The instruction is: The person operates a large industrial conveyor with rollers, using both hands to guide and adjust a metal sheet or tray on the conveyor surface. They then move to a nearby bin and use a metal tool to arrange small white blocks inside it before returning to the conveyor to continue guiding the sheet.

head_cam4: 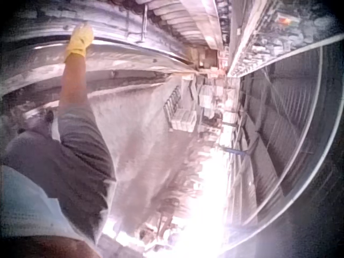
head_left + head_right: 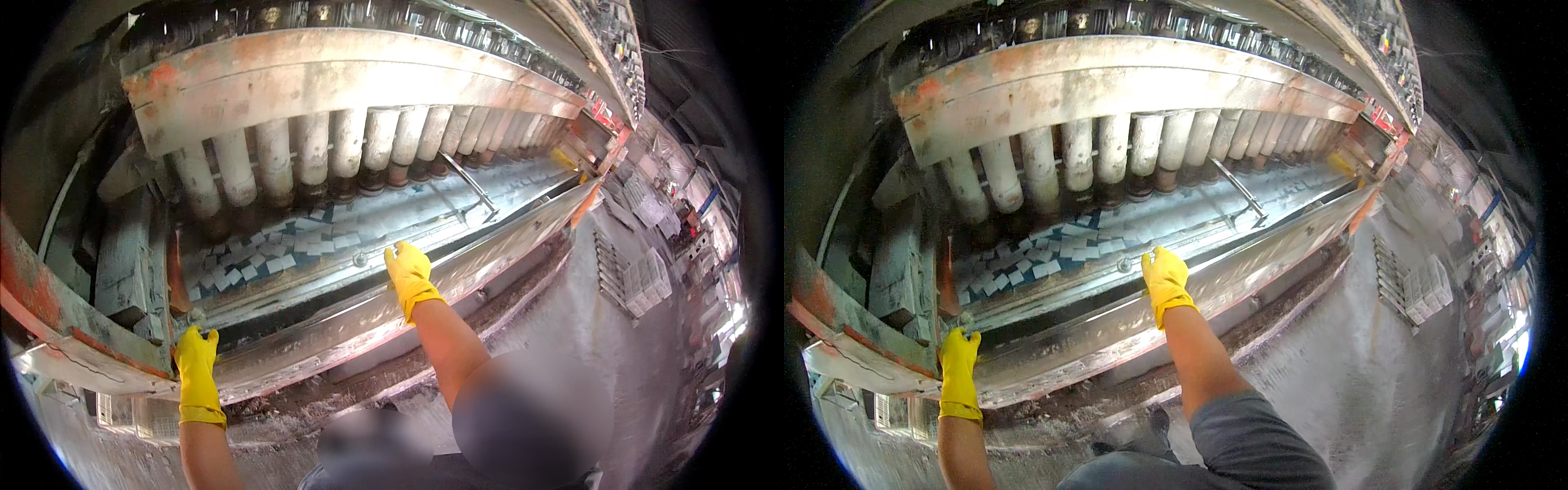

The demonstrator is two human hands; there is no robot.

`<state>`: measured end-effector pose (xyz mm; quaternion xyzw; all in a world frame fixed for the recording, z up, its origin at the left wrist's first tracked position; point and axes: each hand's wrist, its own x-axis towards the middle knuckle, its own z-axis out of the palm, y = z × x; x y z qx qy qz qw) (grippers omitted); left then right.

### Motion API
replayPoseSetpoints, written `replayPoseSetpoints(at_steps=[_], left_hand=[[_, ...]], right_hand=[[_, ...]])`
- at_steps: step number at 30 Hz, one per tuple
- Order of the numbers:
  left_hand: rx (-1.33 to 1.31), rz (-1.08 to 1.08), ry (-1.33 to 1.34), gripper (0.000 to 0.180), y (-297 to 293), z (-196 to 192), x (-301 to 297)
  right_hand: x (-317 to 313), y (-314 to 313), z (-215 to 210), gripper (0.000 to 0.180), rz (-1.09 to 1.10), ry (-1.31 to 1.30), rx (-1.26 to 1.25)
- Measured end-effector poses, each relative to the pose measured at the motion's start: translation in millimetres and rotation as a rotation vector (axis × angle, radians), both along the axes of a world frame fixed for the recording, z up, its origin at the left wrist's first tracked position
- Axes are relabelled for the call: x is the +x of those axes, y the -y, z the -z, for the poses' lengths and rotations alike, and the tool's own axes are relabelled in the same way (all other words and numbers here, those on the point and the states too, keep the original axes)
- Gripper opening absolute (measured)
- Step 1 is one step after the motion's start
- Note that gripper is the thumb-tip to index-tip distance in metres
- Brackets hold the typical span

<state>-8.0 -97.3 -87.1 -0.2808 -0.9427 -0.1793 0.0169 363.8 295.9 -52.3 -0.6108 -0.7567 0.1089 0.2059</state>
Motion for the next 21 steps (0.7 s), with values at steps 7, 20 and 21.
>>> replayPoseSetpoints(at_steps=[7, 20, 21], left_hand=[[-0.077, -0.01, 0.049, 0.058, 1, 2, 5], [-0.011, -0.016, -0.012, 0.056, -4, 4, 8], [-0.002, -0.012, -0.019, 0.056, -3, 4, 9]], right_hand=[[7, 4, 9, 0.051, 0.012, -0.018, 0.059], [7, -1, 12, 0.054, 0.007, -0.038, 0.035], [8, -1, 13, 0.054, 0.018, -0.038, 0.043]])
